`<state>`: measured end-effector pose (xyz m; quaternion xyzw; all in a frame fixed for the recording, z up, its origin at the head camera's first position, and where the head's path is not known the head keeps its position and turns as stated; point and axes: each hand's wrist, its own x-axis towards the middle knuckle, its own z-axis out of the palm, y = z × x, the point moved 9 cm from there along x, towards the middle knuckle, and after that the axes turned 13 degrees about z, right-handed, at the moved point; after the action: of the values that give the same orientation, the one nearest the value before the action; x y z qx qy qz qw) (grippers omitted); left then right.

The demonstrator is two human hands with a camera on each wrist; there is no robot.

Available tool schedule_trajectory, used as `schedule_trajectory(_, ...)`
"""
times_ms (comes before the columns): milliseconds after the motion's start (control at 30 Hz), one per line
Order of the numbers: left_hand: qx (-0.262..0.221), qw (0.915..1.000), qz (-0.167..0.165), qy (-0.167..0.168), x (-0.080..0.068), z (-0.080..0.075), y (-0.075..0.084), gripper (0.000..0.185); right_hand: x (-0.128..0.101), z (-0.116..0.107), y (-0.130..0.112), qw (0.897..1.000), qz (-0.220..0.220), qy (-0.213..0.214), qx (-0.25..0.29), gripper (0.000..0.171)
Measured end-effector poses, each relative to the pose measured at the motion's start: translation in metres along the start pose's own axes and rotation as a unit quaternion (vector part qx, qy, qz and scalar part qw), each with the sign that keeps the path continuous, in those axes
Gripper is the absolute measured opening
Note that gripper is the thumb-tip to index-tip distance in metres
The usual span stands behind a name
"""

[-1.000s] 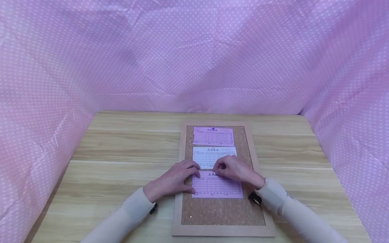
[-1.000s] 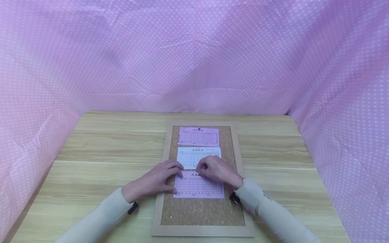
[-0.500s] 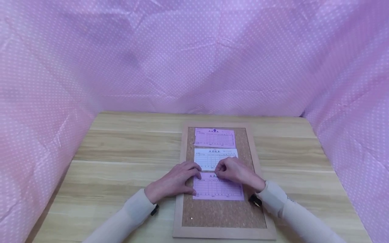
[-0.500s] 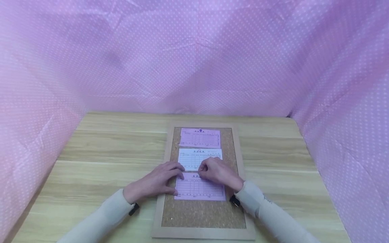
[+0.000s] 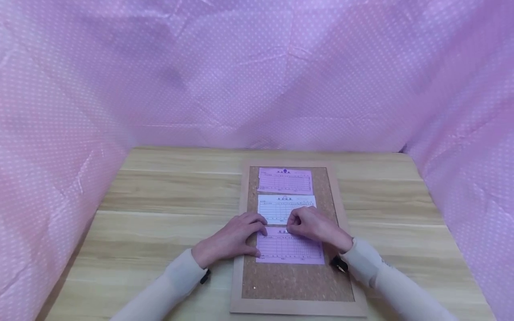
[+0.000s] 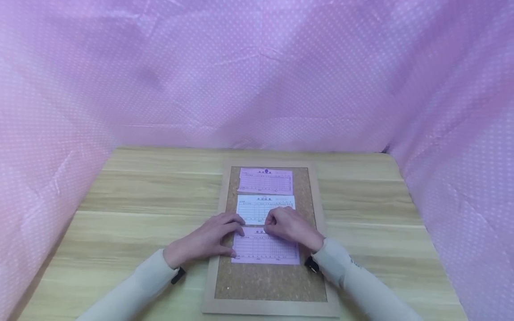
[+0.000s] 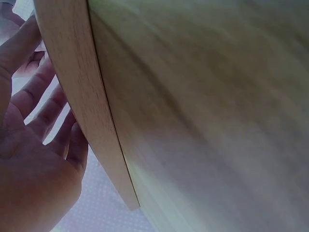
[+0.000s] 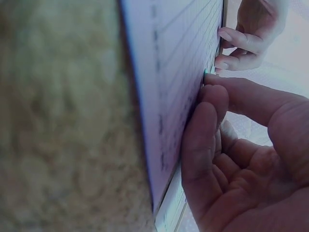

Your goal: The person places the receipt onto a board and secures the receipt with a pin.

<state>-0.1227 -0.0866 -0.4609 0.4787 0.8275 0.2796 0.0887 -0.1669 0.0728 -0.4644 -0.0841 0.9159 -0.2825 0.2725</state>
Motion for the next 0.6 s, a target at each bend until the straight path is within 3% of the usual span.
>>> schedule_trajectory(100,0.011,0.9999,0.008,-0.007,-0.003,0.000,0.003,0.045,-0.001,0.002,-0.001,1.000,-0.003,0.001,0.002,0.004)
schedule_trajectory(200,0.072,0.9966,0.034,-0.020,-0.005,-0.001,0.009,0.046,-0.002,0.001,-0.002,1.000,-0.017,0.005,0.000,0.005)
schedule_trajectory(367,0.188,0.9772,0.096,-0.020,-0.008,-0.002,0.022,0.041,-0.007,-0.006,0.001,0.999,-0.026,-0.016,0.024,0.014)
schedule_trajectory(500,0.167,0.9794,0.112,0.018,-0.017,-0.009,0.025,0.037,-0.020,-0.021,0.006,0.997,-0.045,-0.019,0.062,0.020)
schedule_trajectory(600,0.141,0.9853,0.084,0.049,-0.025,-0.021,0.018,0.044,-0.033,-0.041,0.011,0.995,-0.064,0.018,0.072,0.023)
